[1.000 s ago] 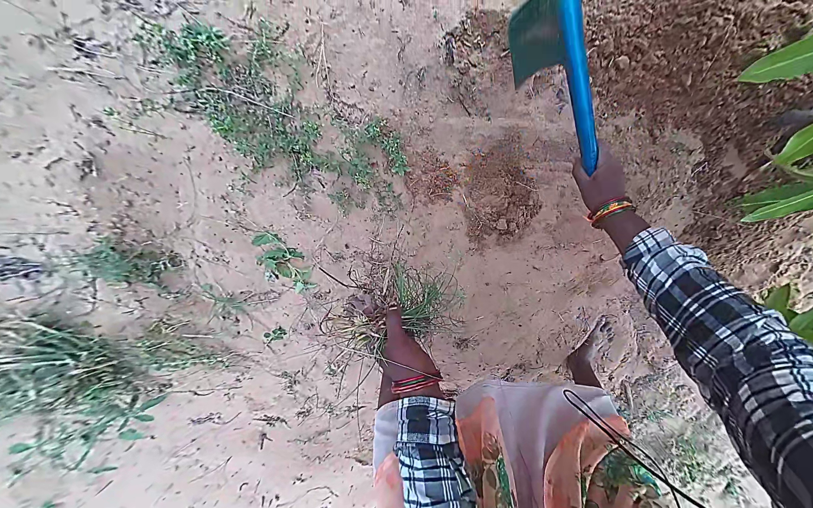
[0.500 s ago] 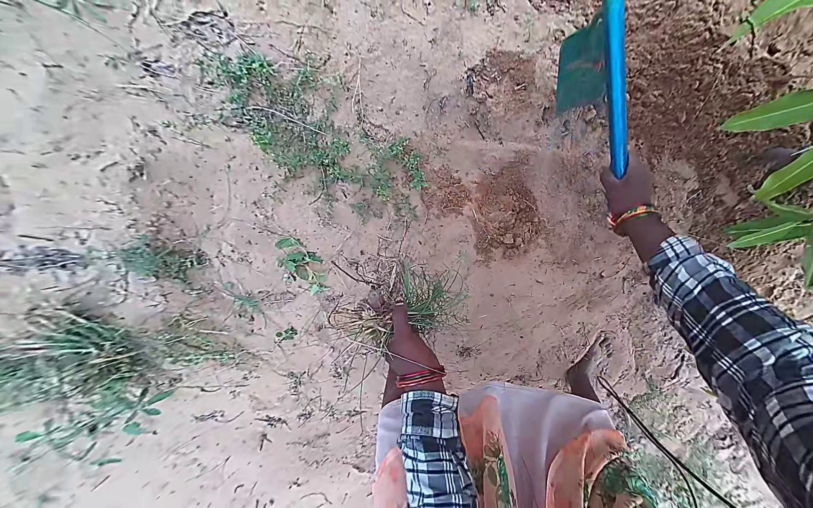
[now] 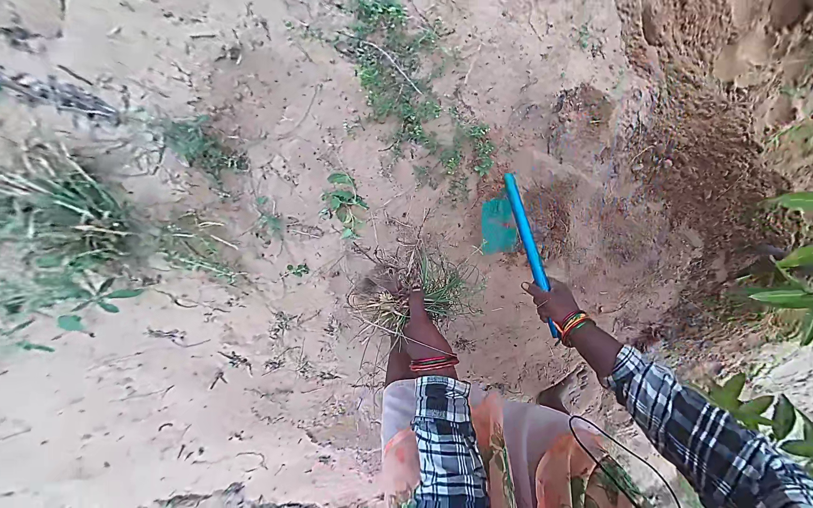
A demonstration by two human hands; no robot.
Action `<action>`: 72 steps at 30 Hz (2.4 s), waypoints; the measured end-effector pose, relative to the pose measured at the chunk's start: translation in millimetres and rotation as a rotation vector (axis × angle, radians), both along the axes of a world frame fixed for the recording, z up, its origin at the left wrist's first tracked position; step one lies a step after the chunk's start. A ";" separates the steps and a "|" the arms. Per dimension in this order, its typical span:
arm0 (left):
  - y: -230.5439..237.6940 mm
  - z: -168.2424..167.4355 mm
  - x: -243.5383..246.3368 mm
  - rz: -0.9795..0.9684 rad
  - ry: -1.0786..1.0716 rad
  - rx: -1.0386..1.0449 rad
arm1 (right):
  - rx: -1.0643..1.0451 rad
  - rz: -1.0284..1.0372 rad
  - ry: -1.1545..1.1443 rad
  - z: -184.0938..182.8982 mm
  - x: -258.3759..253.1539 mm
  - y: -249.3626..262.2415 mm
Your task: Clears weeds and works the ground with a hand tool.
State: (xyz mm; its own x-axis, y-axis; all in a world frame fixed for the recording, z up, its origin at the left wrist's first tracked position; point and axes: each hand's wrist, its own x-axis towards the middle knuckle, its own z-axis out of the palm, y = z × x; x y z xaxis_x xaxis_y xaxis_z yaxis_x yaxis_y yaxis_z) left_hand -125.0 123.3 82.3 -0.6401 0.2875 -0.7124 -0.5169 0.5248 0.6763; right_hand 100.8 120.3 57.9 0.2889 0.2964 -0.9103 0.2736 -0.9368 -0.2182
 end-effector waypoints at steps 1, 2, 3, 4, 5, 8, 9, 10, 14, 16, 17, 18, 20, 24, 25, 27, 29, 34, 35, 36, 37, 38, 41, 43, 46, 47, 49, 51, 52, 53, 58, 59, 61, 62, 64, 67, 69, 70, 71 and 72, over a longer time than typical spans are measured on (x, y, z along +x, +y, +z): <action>-4.1 -9.2 -11.0 0.022 -0.019 -0.002 | 0.013 0.038 -0.021 -0.8 -11.3 4.1; -7.8 -17.4 -20.6 0.049 -0.045 -0.008 | 0.034 0.076 -0.051 -0.5 -21.5 12.3; -13.2 -28.2 -29.8 0.083 -0.071 -0.004 | 0.066 0.113 -0.077 -0.1 -31.5 23.5; -19.0 -39.7 -37.3 0.114 -0.089 0.008 | 0.098 0.144 -0.092 0.8 -42.0 38.7; -24.7 -52.3 -43.5 0.136 -0.095 0.022 | 0.134 0.152 -0.102 0.9 -53.4 57.2; 15.6 -9.1 -61.3 0.062 -0.182 -0.062 | 0.148 0.101 -0.070 0.7 -86.8 125.1; 35.6 15.2 -72.3 0.018 -0.216 -0.109 | 0.108 0.071 -0.055 0.5 -98.1 145.4; 49.3 28.3 -84.5 0.006 -0.226 -0.114 | 0.061 0.046 -0.052 -0.7 -108.5 162.9; 61.6 2.3 -148.4 0.461 -0.105 0.375 | -0.063 0.049 -0.133 -5.5 -155.0 198.8; 76.3 8.5 -189.1 0.692 -0.041 0.285 | -0.087 0.069 -0.205 -2.4 -173.5 203.9; 79.3 6.1 -202.7 0.756 -0.045 0.221 | -0.091 0.052 -0.217 -3.5 -177.6 203.9; 82.7 0.9 -210.2 0.768 -0.049 0.125 | -0.097 0.037 -0.216 -5.2 -180.0 202.6; 90.7 -8.4 -205.1 0.675 -0.094 -0.013 | -0.109 0.037 -0.241 -8.8 -177.6 200.8; 93.6 -21.4 -165.6 0.351 -0.246 -0.031 | -0.130 0.112 -0.278 -11.4 -161.8 201.6; 91.5 -25.3 -158.6 0.321 -0.294 -0.028 | -0.125 0.116 -0.270 -13.2 -157.8 200.2; 89.1 -30.4 -145.4 0.348 -0.379 -0.027 | -0.117 0.134 -0.259 -15.6 -148.9 197.3; 91.7 -26.3 -134.3 0.356 -0.416 -0.023 | -0.131 0.148 -0.252 -15.9 -141.5 194.7; 101.6 -20.2 -115.9 0.334 -0.290 0.032 | -0.079 0.103 -0.164 -17.4 -138.3 180.4; 102.7 -21.3 -112.5 0.323 -0.253 0.048 | -0.052 0.109 -0.150 -22.3 -137.6 174.6; 100.8 -21.9 -107.7 0.319 -0.228 0.050 | -0.028 0.136 -0.152 -27.7 -133.9 163.6; 96.5 -22.3 -101.4 0.322 -0.218 0.037 | -0.007 0.190 -0.168 -30.3 -128.6 149.7; 93.0 -23.3 -93.9 0.335 -0.219 0.017 | 0.009 0.269 -0.183 -29.1 -122.0 137.1; 87.4 -28.0 -80.0 0.367 -0.239 -0.037 | 0.131 0.485 -0.149 -17.7 -118.0 102.7; 83.9 -26.7 -79.9 0.352 -0.248 -0.037 | 0.226 0.590 -0.080 -7.3 -132.0 89.6; 84.8 -25.5 -94.1 0.384 -0.218 0.002 | 0.317 0.700 0.053 -10.8 -183.4 108.8; 84.2 -25.1 -98.7 0.396 -0.201 0.013 | 0.361 0.724 0.091 -11.9 -206.2 120.7; 82.1 -24.7 -105.8 0.416 -0.173 0.025 | 0.544 0.763 0.163 -11.7 -252.7 146.6; 79.5 -24.4 -110.2 0.429 -0.171 0.023 | 0.783 0.784 0.254 -14.6 -288.7 169.3; 78.1 -24.8 -111.9 0.434 -0.180 0.021 | 0.862 0.789 0.301 -18.4 -299.7 177.3; 76.6 -25.5 -113.1 0.439 -0.190 0.017 | 0.881 0.806 0.335 -23.7 -303.4 180.2; 79.5 -25.2 -124.5 0.482 -0.219 0.004 | 0.156 0.978 0.106 -78.4 -253.5 142.4; 81.7 -24.2 -126.8 0.475 -0.228 0.006 | -0.023 0.983 0.065 -84.4 -241.3 135.4; 84.5 -23.2 -130.3 0.440 -0.269 0.001 | -0.157 0.961 0.014 -88.1 -224.8 118.8; 86.3 -23.1 -132.4 0.421 -0.293 -0.010 | -0.161 0.947 0.006 -87.4 -225.5 113.6; 88.2 -23.0 -133.5 0.387 -0.343 -0.045 | -0.173 0.914 0.029 -85.3 -235.2 110.2; 90.9 -23.2 -134.3 0.334 -0.393 -0.073 | -0.147 0.916 0.125 -90.0 -244.4 123.3; 92.2 -23.9 -136.7 0.330 -0.405 -0.060 | -0.052 0.941 0.133 -92.7 -246.9 148.6; 92.3 -23.5 -137.2 0.333 -0.402 -0.054 | 0.031 0.953 0.112 -95.5 -249.8 161.2; 92.2 -23.2 -137.4 0.336 -0.397 -0.048 | 0.106 0.976 0.089 -102.0 -256.4 175.2; 91.7 -23.1 -137.0 0.334 -0.389 -0.044 | 0.128 1.033 0.078 -114.9 -266.2 192.8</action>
